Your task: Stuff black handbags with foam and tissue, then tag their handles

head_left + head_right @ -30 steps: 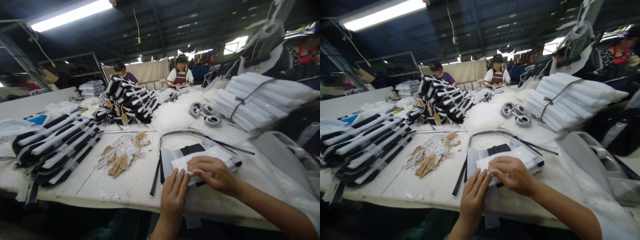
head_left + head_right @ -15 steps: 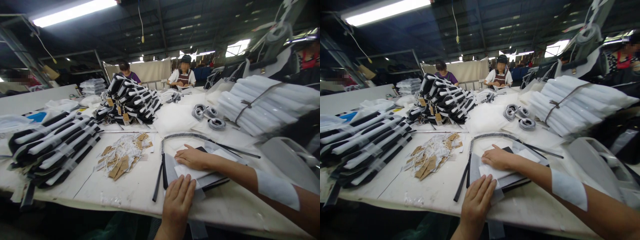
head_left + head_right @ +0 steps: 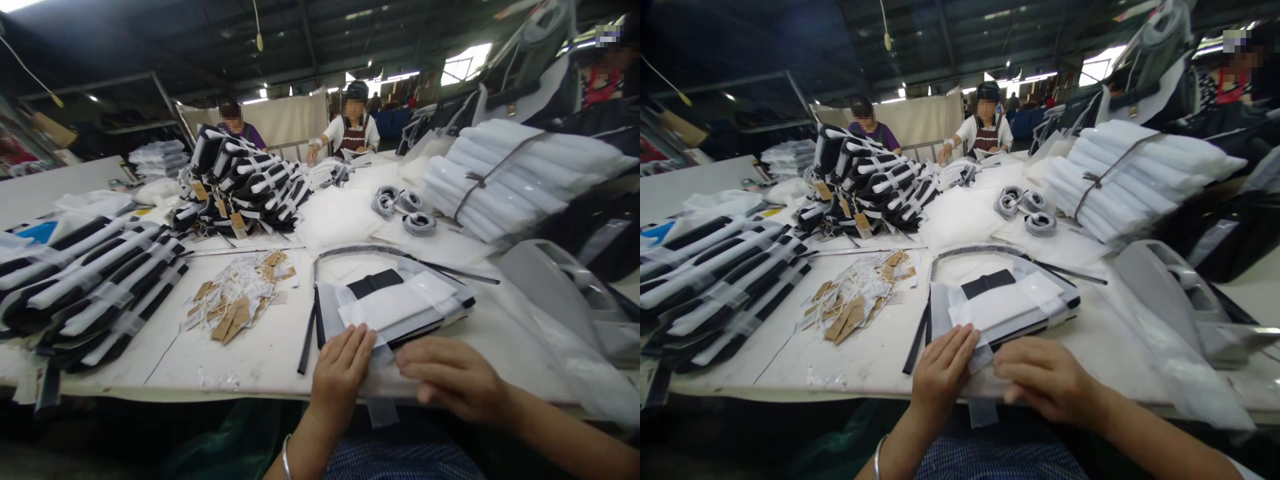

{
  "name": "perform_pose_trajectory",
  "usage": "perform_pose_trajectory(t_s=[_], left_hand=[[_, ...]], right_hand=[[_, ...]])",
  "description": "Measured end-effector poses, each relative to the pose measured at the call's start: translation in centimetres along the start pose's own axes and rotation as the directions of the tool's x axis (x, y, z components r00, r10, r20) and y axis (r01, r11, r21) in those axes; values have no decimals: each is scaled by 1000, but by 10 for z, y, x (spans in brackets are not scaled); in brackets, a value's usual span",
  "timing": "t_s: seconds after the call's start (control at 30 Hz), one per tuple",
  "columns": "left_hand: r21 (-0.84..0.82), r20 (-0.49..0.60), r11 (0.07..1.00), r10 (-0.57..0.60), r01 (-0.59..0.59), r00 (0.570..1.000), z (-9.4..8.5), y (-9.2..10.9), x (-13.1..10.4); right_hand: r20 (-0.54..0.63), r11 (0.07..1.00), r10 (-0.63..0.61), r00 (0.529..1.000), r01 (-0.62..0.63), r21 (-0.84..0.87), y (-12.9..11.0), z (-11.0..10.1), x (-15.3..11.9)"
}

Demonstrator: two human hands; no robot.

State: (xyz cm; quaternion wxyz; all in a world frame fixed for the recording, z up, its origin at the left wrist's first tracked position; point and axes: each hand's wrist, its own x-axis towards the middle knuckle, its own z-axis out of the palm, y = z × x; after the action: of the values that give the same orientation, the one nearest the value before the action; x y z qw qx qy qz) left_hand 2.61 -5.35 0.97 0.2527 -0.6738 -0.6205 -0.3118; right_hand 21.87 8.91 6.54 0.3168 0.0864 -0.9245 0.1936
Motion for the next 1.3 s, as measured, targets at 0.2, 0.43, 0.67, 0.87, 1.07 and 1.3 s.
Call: perform_pose_trajectory(t_s=[0.2, 0.43, 0.67, 0.87, 1.07, 1.3], left_hand=[[-4, 61, 1000, -10, 10, 998, -6, 1, 4], [14, 127, 1000, 12, -14, 992, -11, 2, 7], [41, 98, 999, 31, -35, 995, -6, -4, 2], [53, 111, 997, 45, -51, 993, -4, -5, 0], [42, 118, 998, 40, -46, 992, -6, -2, 2], [3, 109, 1000, 7, -7, 994, -5, -4, 0]], right_hand=[[271, 959, -17, 962, 92, -268, -12, 47, -41], [-61, 971, -80, 995, 64, -229, -19, 69, -26], [-119, 995, -26, 993, 14, -99, -47, 72, -55], [-95, 994, 7, 995, -17, -108, -60, 63, -64], [-71, 995, -32, 997, 24, -100, -64, 34, -36], [-10, 999, 22, 1000, -23, -39, -61, 21, -30]])
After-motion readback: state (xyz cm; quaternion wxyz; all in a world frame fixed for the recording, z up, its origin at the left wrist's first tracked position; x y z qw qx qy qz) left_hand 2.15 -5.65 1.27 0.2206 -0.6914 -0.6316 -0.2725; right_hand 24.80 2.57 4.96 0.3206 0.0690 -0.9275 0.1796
